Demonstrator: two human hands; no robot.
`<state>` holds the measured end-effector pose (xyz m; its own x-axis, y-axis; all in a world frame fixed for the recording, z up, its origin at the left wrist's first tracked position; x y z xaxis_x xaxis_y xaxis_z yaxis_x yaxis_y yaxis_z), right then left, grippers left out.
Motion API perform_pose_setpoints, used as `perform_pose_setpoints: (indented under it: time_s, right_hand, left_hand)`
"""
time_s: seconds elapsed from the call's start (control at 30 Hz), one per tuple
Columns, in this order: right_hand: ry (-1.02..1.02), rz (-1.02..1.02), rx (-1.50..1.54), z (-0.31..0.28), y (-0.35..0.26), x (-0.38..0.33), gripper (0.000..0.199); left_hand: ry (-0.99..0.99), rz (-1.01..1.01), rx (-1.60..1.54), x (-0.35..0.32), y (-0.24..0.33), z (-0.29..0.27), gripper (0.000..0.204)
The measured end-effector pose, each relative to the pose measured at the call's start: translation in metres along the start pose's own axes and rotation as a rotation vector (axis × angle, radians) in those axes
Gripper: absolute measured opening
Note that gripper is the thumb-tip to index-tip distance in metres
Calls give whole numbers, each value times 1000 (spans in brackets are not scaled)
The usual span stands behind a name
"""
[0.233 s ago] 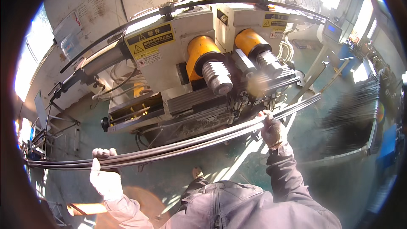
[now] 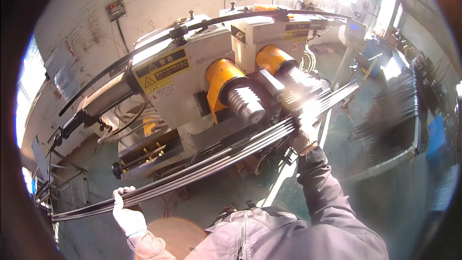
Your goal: The person repeatedly picks up bundles of long metal rods and feeds them into a yellow and gray industrial machine. The rods are processed and emerge as curved pieces, which the person collects and stacks on the floor.
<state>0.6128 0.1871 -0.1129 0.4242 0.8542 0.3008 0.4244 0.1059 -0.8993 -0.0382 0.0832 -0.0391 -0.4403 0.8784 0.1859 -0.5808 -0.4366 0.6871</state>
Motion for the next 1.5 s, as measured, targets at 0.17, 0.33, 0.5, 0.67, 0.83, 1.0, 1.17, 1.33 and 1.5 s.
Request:
perform_pose_setpoints:
  time_s: [0.17, 0.33, 0.5, 0.67, 0.83, 1.0, 1.17, 1.33, 1.5]
  right_hand:
    - [194, 31, 175, 40, -17, 24, 32]
    - [164, 373, -212, 49, -18, 55, 33]
    - [171, 714, 652, 94, 15, 74, 28]
    - [278, 738, 811, 116, 50, 98, 25]
    - [327, 517, 826, 116, 41, 89, 24]
    - [303, 270, 563, 112, 31, 89, 25]
    - [363, 739, 753, 119, 51, 89, 25]
    - [282, 656, 706, 121, 53, 88, 21]
    - [246, 765, 815, 111, 34, 90, 16]
  left_hand:
    - [126, -155, 41, 32, -61, -10, 22]
    - [383, -483, 335, 41, -115, 18, 30]
    - [180, -486, 317, 34, -137, 46, 37]
    - [220, -355, -125, 60, -128, 14, 37]
    - [278, -176, -16, 103, -85, -49, 36]
    - [193, -132, 134, 97, -105, -31, 41]
    - [183, -314, -39, 63, -167, 34, 44]
    - [274, -444, -116, 59, -202, 51, 39]
    - [288, -234, 0, 95, -148, -2, 37]
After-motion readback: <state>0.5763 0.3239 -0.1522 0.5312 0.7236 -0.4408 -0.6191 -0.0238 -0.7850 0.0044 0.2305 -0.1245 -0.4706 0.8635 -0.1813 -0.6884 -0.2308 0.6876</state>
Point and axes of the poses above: each hand's wrist, its own x-axis towards the middle knuckle, its own z-axis out of the palm, y = z × x, the point moved 2 cm from there along x, towards the middle knuckle, and after that the axes turned 10 degrees about z, right-handed, at the moved point
